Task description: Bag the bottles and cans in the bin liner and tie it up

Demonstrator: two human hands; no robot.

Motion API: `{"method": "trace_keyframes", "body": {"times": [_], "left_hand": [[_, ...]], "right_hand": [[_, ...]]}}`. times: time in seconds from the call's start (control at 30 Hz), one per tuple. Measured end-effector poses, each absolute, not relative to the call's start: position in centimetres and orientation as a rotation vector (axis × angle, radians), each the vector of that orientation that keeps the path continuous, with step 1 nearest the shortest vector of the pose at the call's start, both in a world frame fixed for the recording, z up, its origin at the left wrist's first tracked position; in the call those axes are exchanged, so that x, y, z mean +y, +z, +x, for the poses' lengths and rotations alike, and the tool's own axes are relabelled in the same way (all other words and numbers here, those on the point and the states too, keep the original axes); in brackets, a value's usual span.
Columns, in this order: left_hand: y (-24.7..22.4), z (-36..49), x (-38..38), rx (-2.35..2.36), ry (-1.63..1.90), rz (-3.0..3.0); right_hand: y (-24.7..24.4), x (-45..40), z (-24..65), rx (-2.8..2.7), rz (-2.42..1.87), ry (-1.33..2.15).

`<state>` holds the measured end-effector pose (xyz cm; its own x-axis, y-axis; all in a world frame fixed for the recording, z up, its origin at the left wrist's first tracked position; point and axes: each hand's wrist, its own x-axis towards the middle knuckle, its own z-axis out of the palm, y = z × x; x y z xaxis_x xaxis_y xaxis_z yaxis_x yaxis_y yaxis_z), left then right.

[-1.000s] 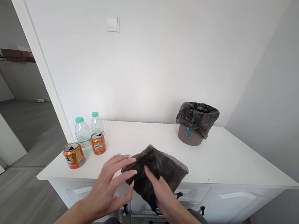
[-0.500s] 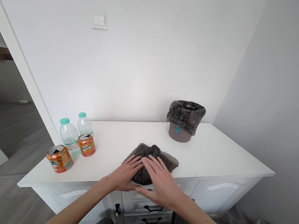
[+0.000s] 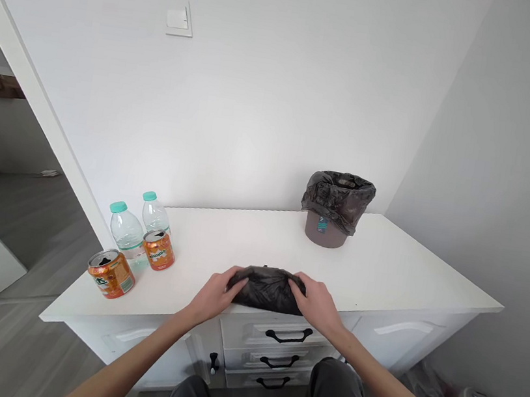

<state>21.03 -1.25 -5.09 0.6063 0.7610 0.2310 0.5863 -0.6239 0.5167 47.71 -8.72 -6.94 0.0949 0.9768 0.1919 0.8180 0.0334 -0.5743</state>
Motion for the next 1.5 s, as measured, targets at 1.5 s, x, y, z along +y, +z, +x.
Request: {"method": "trace_keyframes", "body": {"times": [1.5], "left_hand": [[-9.7,17.3,0.9,1.319,0.904,2.506]], "right_hand": [[-7.2,-3.6,71.1,-1.568,-2.209,-0.021]]}}
